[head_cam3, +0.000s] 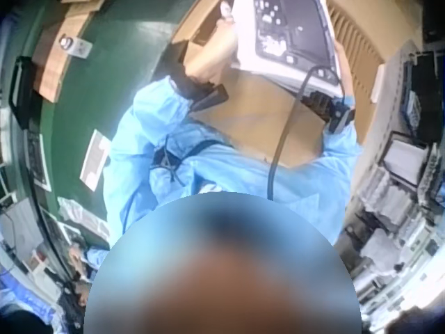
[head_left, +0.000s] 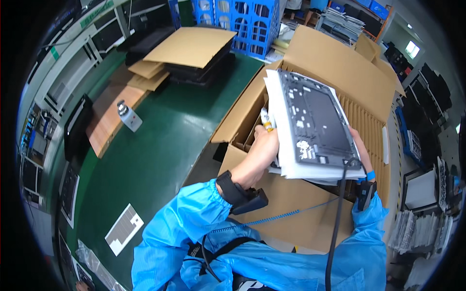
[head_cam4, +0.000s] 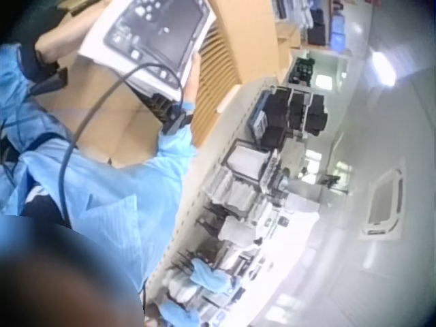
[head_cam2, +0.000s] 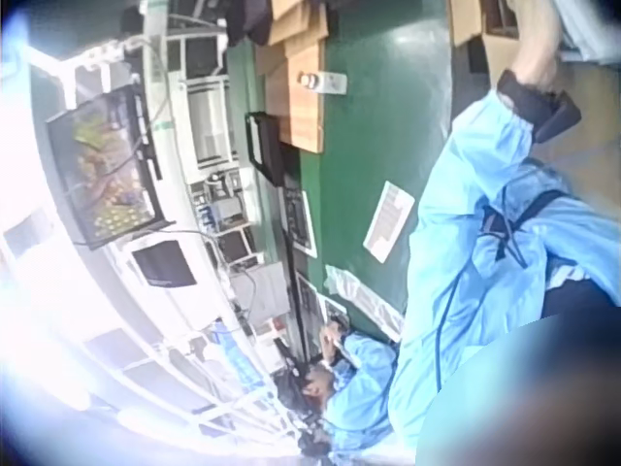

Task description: Applying adhesive strips and small components to electronic housing panels.

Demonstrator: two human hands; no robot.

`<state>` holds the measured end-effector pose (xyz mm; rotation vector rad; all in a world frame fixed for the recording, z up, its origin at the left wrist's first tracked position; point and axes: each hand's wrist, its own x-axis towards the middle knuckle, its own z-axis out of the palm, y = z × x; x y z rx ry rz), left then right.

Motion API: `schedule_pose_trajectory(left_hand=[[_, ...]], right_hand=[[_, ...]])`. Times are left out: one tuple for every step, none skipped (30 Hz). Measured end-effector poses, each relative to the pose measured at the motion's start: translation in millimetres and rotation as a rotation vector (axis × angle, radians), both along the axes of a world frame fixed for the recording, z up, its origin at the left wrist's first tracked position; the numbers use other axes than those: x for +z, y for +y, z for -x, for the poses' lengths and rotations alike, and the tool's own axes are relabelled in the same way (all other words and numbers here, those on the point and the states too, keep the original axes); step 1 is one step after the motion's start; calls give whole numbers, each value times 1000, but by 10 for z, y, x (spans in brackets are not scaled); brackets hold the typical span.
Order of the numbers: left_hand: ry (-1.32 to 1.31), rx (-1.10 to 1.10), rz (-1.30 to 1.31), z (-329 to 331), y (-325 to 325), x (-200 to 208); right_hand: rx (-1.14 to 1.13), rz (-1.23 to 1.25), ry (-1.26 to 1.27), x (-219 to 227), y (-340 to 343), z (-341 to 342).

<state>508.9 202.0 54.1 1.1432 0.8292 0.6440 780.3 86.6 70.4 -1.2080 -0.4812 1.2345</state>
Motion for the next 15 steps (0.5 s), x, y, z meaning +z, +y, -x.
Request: schedule_pose_trajectory(left_hand=[[-6,-40,-7,29,-14,59],[-20,-26,-11,66,-9,7],[-22,13,-62,94,-25,-98],[-45,27,-156,-30,-105,16],[1,122,-136,-41,-176,22],[13,128,-125,-46,-125,-118],[72,116,-99,29,-116,-198],[78,144,-88,128,-229,-65],[50,105,-62,147,-225,-245],[33,62,-8,167,-230,-352],[-66,-8,61,183,-238,-275],[-158,-79,137,217,-296,-162],[-200,-149,144,222,-307,-65],[-206,-141,129,214,-272,-57],[-237,-187,113,184,-224,-85]], right_hand=[[-65,-10,23,19,-13,98],[-51,-15,8,27,-14,139],[-55,27,-37,-7,-55,180],[-89,24,-101,80,-210,81],[-107,-26,-202,-260,-147,-82],[-128,-82,-303,-552,-82,-295],[-73,-38,-229,-494,-77,-131],[-23,10,-157,-360,-143,70],[9,24,-161,-321,-160,79],[39,41,-162,-291,-155,86],[27,32,-201,-225,-160,104],[25,18,-210,-190,-155,90],[22,24,-189,-167,-147,73],[30,27,-170,-138,-118,75],[40,-7,-118,-179,-86,-14]])
